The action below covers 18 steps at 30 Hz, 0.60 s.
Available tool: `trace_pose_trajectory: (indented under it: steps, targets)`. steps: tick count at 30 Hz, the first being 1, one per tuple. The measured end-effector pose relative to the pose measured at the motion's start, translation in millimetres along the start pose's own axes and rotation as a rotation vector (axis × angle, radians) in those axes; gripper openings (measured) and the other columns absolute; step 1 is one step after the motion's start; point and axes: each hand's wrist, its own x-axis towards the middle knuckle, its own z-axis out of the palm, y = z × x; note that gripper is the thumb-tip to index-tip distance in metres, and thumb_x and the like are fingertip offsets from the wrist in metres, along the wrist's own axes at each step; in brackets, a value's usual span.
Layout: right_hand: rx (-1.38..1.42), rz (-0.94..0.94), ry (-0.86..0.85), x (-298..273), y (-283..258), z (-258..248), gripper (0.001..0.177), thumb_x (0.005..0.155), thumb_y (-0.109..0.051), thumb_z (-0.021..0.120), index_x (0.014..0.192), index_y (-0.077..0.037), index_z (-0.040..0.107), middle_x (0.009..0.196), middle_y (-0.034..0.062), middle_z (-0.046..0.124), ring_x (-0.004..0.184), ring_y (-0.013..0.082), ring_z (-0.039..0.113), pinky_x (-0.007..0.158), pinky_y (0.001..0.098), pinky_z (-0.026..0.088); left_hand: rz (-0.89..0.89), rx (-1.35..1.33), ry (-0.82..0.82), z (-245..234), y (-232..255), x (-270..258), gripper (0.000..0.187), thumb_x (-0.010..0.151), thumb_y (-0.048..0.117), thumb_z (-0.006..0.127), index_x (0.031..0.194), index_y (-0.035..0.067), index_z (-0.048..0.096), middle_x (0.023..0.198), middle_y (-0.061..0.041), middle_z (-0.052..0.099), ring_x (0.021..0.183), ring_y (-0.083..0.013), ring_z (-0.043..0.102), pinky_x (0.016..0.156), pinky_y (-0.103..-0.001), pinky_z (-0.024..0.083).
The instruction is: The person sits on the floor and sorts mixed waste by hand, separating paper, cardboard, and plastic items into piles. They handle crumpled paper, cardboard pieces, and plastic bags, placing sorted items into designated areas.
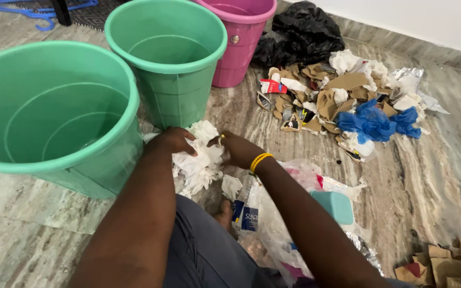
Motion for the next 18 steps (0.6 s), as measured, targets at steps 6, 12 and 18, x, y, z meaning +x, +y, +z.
trace_pose_trajectory:
  steps: [6,12,18]
  targets:
    - [-0.129,0.164,-0.227,-10.4,3.0,39.8,0.127,0.056,-0.004,0.095,0.157,-0.027,0.023,0.144,0.0211,0.041,0.116,0.0404,0.062,0.099,0.0431,0.053,-0.171,0.195,0.021,-2.8,28.0,-22.9,0.098,0.058,0.037,0.1,0.145,0.046,0.056,0.166,-0.01,0.03,0.153,-0.0369,0.029,0.118,-0.054,0.039]
    - [-0.094,0.044,0.098,17.9,42.7,90.2,0.091,0.063,-0.012,0.095,0.14,-0.016,0.048,0.137,0.0192,0.056,0.121,0.0417,0.063,0.098,0.0469,0.053,-0.129,0.178,0.045,3.2,8.6,-15.9,0.103,0.056,0.031,0.1,0.146,0.046,0.052,0.165,-0.009,0.033,0.15,-0.0354,0.037,0.114,-0.053,0.045]
    - [0.077,0.292,0.357,30.9,7.4,98.2,0.063,0.084,0.013,0.053,0.143,-0.008,0.047,0.142,0.0285,0.044,0.096,0.0503,0.067,0.087,0.0529,0.055,0.005,-0.295,-0.027,20.2,-10.6,17.7,0.098,0.058,0.016,0.089,0.148,0.022,0.051,0.137,-0.012,0.066,0.114,-0.0318,0.07,0.084,-0.045,0.064]
